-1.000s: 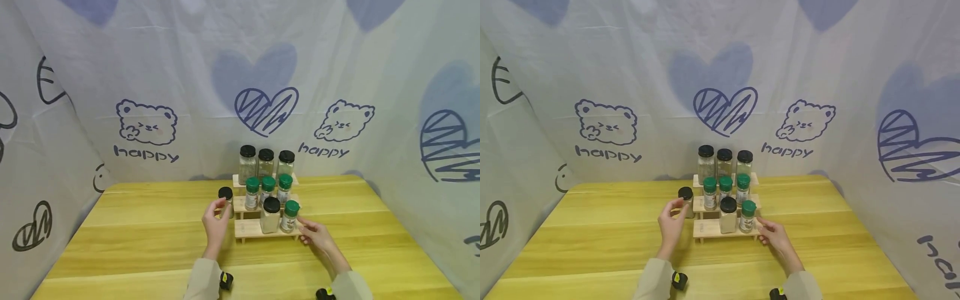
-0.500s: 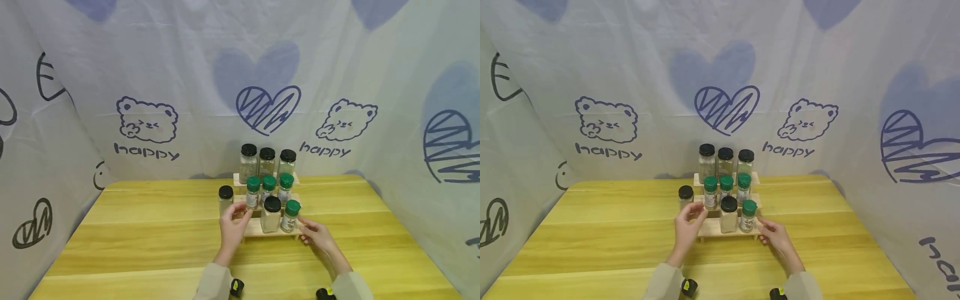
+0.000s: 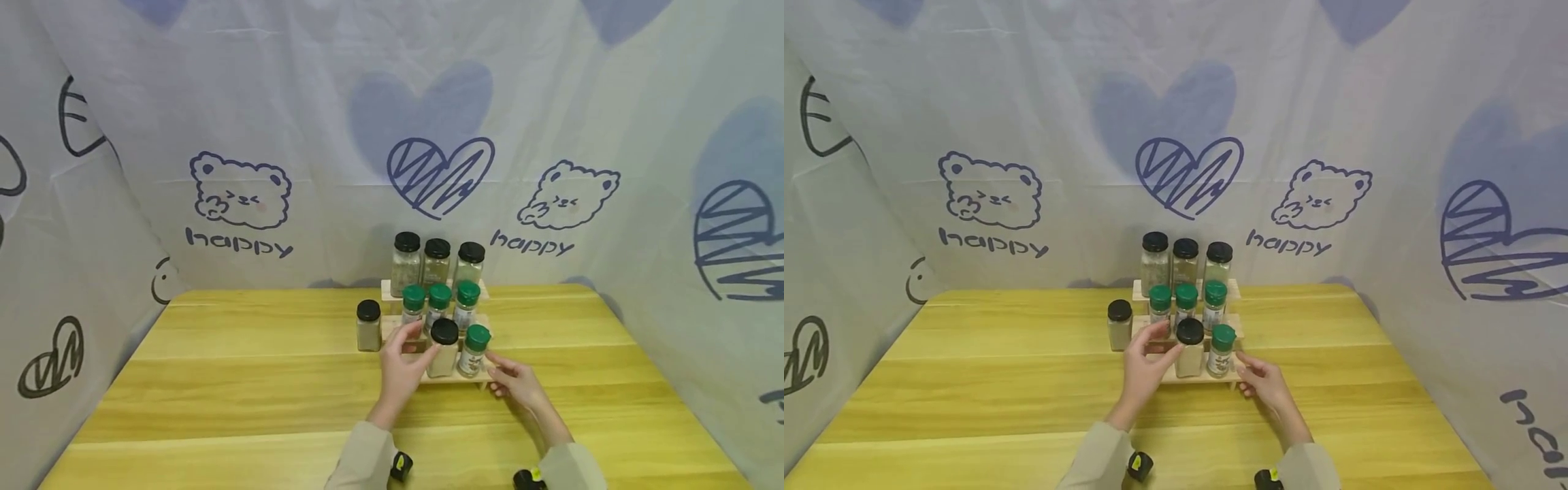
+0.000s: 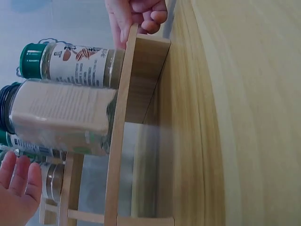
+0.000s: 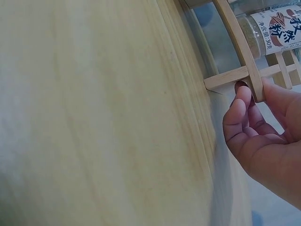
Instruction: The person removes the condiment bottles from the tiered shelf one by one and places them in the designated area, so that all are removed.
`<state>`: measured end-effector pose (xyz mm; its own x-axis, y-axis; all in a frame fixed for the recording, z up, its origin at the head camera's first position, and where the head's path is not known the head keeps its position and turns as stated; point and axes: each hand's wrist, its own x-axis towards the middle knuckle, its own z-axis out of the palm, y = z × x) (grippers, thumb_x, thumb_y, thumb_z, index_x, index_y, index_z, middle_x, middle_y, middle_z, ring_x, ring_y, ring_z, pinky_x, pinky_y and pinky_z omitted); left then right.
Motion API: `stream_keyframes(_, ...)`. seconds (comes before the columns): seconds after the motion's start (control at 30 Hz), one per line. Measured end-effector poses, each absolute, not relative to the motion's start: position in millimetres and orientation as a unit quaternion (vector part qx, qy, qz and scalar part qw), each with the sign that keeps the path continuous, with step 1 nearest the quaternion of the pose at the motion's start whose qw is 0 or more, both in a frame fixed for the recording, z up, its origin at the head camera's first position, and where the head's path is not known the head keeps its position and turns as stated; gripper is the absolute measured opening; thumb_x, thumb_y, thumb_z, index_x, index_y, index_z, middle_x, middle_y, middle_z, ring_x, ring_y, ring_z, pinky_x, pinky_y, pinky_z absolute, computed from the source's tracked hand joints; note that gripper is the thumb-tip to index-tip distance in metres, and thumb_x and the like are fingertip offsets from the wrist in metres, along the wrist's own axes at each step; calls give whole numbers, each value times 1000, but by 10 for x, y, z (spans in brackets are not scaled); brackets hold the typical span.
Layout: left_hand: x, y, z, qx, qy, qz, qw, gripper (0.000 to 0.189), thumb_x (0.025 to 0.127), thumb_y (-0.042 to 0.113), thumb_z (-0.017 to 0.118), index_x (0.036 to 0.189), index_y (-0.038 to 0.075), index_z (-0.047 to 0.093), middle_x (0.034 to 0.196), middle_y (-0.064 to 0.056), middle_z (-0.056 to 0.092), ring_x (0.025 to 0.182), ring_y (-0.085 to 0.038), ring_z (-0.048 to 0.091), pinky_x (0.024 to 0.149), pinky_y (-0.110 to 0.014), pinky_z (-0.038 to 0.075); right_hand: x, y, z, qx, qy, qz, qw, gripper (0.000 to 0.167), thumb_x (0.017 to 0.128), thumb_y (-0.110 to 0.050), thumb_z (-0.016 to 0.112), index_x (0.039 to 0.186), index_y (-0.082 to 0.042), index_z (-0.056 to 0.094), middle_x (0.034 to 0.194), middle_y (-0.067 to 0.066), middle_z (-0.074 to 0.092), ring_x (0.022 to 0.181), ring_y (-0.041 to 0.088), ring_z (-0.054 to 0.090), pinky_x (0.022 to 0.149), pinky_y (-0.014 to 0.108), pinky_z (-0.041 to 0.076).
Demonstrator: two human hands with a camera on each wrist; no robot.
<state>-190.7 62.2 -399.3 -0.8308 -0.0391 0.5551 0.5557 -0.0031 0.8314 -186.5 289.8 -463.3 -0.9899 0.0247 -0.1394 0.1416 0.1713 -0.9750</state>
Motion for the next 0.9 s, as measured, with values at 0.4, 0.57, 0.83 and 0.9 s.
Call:
stream_keyframes(0.4, -1922, 706, -3965, -196, -684, -671, 209, 38, 71, -2, 72, 105, -10, 58, 97, -23, 57, 84, -33, 52, 68, -51, 45, -1840, 2904, -4643, 56, 765, -639, 51, 43, 91, -5, 50, 129, 9, 37, 82, 7, 61, 63, 12, 56, 56, 23, 49)
stream_keyframes(0.57, -1927, 739, -3990, -212, -679, -668, 217, 40, 68, -4, 74, 104, -11, 57, 95, -26, 56, 83, -39, 51, 65, -52, 45, -1840, 2904, -4651, 56, 763, -642, 52, 44, 91, -5, 50, 130, 9, 36, 79, 5, 60, 63, 11, 56, 56, 23, 49)
stream_keyframes(0.83, -1974, 786, -4063, -219, -690, -658, 207, 43, 67, -2, 75, 107, -7, 59, 101, -21, 59, 77, -34, 54, 63, -49, 46, -1859, 2905, -4652, 56, 765, -639, 52, 44, 91, -5, 51, 130, 8, 37, 79, 5, 60, 62, 10, 56, 56, 22, 49)
stream_keyframes(0.9, -1977, 783, -4055, -219, -692, -654, 214, 42, 67, -2, 75, 106, -7, 59, 101, -21, 60, 77, -34, 55, 63, -48, 47, -1866, 2907, -4657, 54, 764, -641, 52, 44, 90, -5, 51, 130, 8, 37, 79, 5, 61, 62, 10, 56, 56, 22, 49)
